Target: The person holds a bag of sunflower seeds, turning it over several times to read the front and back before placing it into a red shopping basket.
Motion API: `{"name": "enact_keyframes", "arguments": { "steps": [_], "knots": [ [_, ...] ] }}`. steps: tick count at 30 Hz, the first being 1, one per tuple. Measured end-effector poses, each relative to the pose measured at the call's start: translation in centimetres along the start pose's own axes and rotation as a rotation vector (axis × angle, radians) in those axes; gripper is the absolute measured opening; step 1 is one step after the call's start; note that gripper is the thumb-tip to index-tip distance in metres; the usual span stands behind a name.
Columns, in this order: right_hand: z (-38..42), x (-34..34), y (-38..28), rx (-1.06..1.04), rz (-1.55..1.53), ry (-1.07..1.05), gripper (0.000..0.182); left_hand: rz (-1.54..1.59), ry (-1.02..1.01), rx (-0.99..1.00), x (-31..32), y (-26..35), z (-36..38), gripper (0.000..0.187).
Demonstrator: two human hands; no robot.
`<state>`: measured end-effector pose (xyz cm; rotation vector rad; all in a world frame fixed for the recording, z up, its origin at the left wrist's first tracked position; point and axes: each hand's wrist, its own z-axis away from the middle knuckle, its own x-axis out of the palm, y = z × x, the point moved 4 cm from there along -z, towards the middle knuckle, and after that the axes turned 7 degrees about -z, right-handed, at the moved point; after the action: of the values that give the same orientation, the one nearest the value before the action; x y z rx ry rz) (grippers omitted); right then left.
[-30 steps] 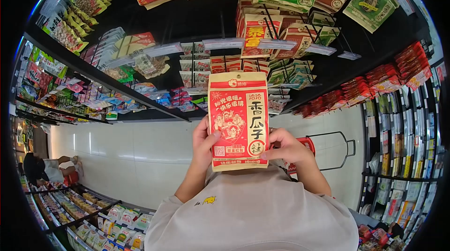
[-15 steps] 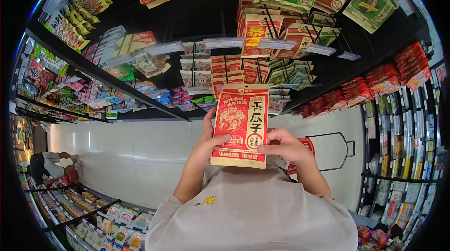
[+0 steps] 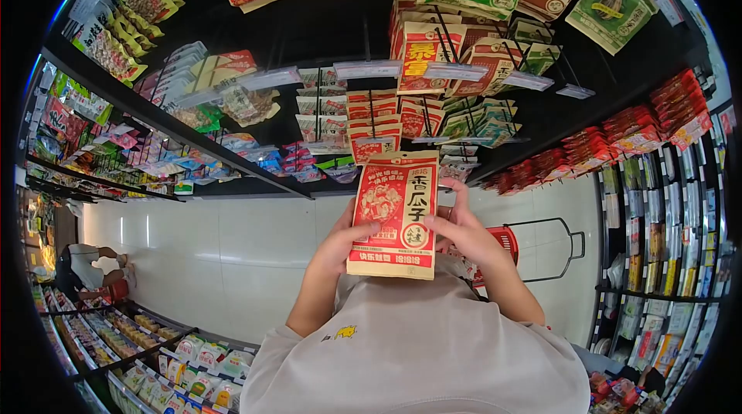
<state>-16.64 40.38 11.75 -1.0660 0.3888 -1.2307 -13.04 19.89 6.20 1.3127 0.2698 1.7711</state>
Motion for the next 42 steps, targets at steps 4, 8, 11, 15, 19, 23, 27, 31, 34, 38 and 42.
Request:
{"name": "enact_keyframes", "arguments": {
  "steps": [4,8,11,15,19,23,27,31,34,38,42],
  "knots": [
    [-1.4,0.2,1.3,0.050,-0.475,0.059,0.073,-0.304,0.027,0.209,2.2,1.6,1.5,0.090],
    [-2.1,0.6,1.8,0.109,-0.637,0.012,0.045,-0.410,0.015,0.259,3.4,2.0,1.5,0.089],
    [-2.3,0.4,1.8,0.089,-0.634,0.029,0.038,-0.311,0.023,0.132,3.1,1.5,0.8,0.074],
    [-2.5,0.4,2.0,0.079,-0.629,0.049,0.040,-0.191,0.042,0.017,2.4,0.7,-0.3,0.063],
    [-2.8,0.6,2.4,0.097,-0.671,0.043,0.040,-0.133,0.045,-0.007,1.6,0.2,-0.9,0.056],
    [-3.4,0.9,3.2,0.184,-0.763,0.020,0.041,-0.089,0.084,0.035,1.5,0.2,-1.1,0.056],
    [-3.8,1.1,4.0,0.229,-0.776,-0.007,0.042,-0.063,0.101,0.066,0.4,-0.7,-1.7,0.055],
    [-4.2,1.7,5.1,0.245,-0.766,-0.021,0.044,-0.134,0.145,0.026,-0.7,-0.2,-1.1,0.054],
    [-4.6,2.3,6.1,0.282,-0.798,-0.032,0.044,-0.370,0.139,0.128,-2.7,1.0,-0.9,0.052],
    [-4.5,3.6,6.0,0.284,-0.814,-0.076,0.046,-0.541,0.158,0.098,-4.1,3.2,1.2,0.051],
    [-4.2,4.6,6.4,0.181,-0.717,-0.033,0.047,-0.307,0.115,0.091,-6.0,1.6,0.4,0.064]
  ]
}}
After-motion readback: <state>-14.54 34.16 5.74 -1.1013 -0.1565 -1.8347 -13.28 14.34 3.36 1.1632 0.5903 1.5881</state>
